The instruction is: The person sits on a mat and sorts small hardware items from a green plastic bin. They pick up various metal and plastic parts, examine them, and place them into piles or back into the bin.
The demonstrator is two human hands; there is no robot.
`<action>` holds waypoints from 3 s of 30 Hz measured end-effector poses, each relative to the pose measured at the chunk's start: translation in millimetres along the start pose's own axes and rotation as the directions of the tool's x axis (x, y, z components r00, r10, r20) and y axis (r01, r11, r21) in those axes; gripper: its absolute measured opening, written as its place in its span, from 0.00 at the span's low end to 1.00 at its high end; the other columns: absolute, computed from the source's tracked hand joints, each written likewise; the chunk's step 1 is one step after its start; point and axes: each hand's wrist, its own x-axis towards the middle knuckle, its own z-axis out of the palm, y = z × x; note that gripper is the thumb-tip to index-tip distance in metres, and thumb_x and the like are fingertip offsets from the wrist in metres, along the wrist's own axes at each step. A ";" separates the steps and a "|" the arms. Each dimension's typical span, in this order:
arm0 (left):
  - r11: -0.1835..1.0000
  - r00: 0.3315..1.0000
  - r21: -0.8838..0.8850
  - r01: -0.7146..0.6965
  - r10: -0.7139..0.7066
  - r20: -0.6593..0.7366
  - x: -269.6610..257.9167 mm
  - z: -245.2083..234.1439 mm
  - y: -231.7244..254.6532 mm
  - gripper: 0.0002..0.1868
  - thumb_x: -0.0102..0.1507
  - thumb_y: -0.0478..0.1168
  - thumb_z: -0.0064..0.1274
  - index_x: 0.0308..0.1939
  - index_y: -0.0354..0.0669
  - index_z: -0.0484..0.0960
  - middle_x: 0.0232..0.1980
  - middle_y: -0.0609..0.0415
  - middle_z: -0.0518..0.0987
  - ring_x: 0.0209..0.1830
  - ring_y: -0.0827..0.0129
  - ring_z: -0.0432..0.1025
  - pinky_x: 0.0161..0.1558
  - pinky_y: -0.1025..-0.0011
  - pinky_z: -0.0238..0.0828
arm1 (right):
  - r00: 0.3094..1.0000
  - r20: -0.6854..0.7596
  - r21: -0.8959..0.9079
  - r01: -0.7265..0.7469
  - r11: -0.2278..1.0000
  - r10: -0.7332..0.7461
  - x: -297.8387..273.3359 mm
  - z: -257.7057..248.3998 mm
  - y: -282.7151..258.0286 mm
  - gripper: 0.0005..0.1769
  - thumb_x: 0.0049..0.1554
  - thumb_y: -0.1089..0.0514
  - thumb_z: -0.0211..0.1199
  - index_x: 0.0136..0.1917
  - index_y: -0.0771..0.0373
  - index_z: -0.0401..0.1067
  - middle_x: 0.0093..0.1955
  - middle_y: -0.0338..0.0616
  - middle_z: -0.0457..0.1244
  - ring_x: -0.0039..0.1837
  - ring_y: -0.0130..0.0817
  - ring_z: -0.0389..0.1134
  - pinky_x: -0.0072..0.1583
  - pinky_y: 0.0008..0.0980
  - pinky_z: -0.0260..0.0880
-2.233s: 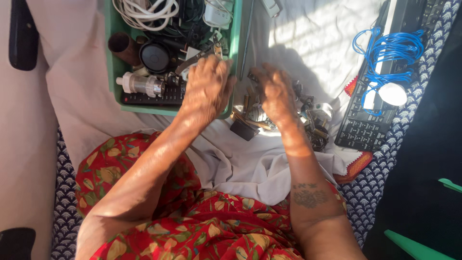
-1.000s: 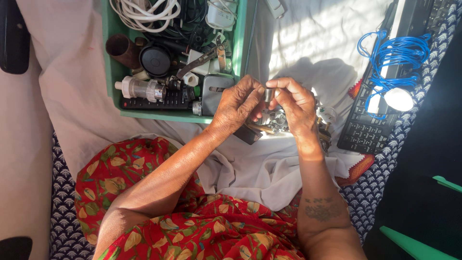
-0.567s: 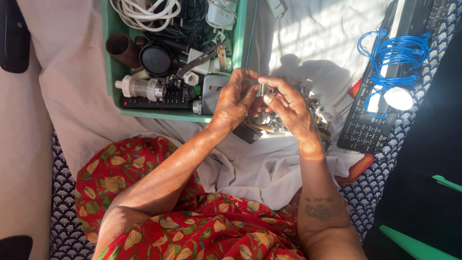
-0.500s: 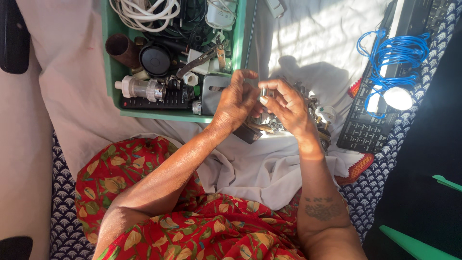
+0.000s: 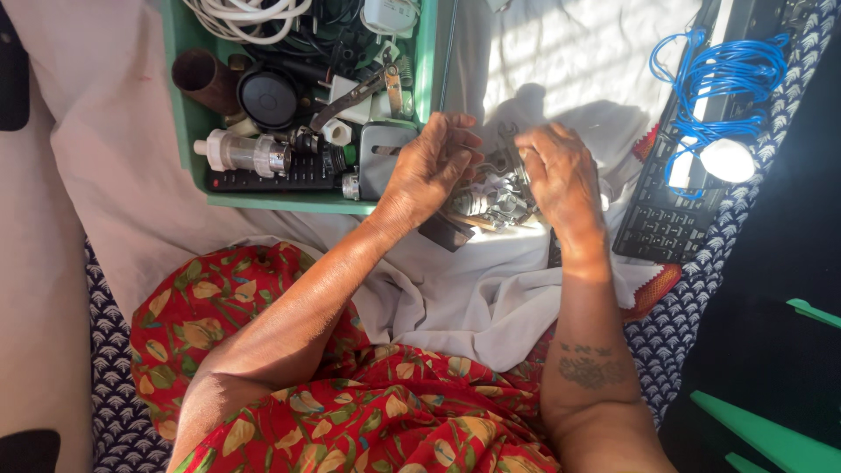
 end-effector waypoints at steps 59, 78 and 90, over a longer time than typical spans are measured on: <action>0.986 0.964 0.122 0.113 -0.138 0.228 -11.8 20.3 23.3 0.33 0.67 0.51 0.55 0.73 0.43 0.63 0.31 0.55 0.78 0.26 0.75 0.74 0.30 0.73 0.76 | 0.974 -0.048 0.652 -0.138 0.746 0.222 -12.8 6.0 -18.7 0.15 0.72 0.53 0.56 0.49 0.66 0.75 0.36 0.33 0.63 0.38 0.19 0.60 0.40 0.24 0.61; 0.759 0.747 0.646 -0.080 0.475 -0.465 -7.0 -83.9 81.6 0.12 0.70 0.30 0.57 0.54 0.38 0.72 0.41 0.51 0.79 0.38 0.66 0.76 0.45 0.72 0.75 | 0.972 0.013 0.764 -0.160 0.625 0.233 -5.6 -1.1 -7.4 0.10 0.67 0.60 0.64 0.59 0.65 0.76 0.43 0.39 0.68 0.41 0.19 0.64 0.45 0.21 0.65; 0.250 0.707 0.952 0.179 0.640 -0.301 -2.1 -93.5 64.5 0.21 0.60 0.36 0.67 0.48 0.39 0.70 0.45 0.50 0.76 0.52 0.52 0.70 0.69 0.43 0.53 | 0.970 0.061 0.712 -0.208 0.670 0.235 -5.5 -1.9 -3.9 0.11 0.65 0.59 0.64 0.59 0.66 0.76 0.44 0.39 0.68 0.41 0.20 0.65 0.46 0.21 0.66</action>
